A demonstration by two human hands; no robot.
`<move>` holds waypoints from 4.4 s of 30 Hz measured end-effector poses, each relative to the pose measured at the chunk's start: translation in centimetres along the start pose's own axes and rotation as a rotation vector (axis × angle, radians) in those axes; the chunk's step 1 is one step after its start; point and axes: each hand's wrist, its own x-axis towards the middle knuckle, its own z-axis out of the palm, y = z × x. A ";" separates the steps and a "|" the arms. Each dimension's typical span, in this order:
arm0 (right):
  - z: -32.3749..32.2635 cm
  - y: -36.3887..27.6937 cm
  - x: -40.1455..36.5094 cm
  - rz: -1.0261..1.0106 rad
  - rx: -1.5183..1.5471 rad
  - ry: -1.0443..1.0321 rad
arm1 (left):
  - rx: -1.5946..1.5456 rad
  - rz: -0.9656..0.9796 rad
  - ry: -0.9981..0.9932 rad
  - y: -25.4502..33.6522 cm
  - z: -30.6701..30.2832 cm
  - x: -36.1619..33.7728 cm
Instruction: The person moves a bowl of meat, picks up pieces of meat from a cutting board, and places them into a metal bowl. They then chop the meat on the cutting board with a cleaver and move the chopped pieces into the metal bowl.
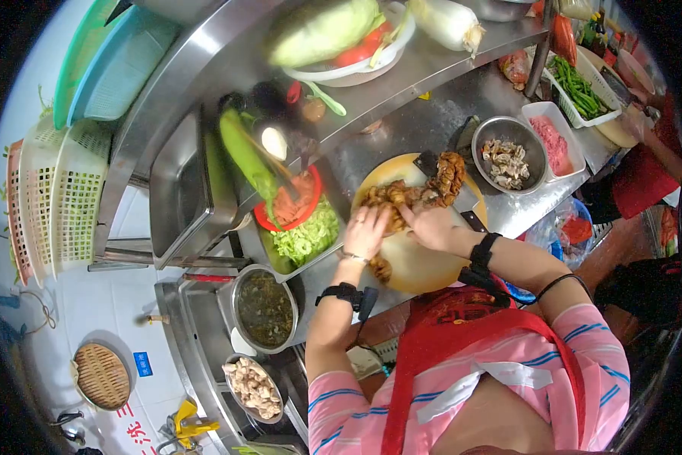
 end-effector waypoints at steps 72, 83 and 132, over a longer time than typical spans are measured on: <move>5.2 6.4 3.7 -0.015 0.015 0.244 | -1.211 -0.805 -0.670 -4.3 3.8 6.9; 3.0 5.4 3.8 0.082 0.583 0.360 | -1.794 -1.239 0.454 1.7 3.9 3.1; 1.2 6.1 -2.6 -0.312 -0.045 0.131 | -1.363 -1.567 0.600 -5.7 5.5 5.3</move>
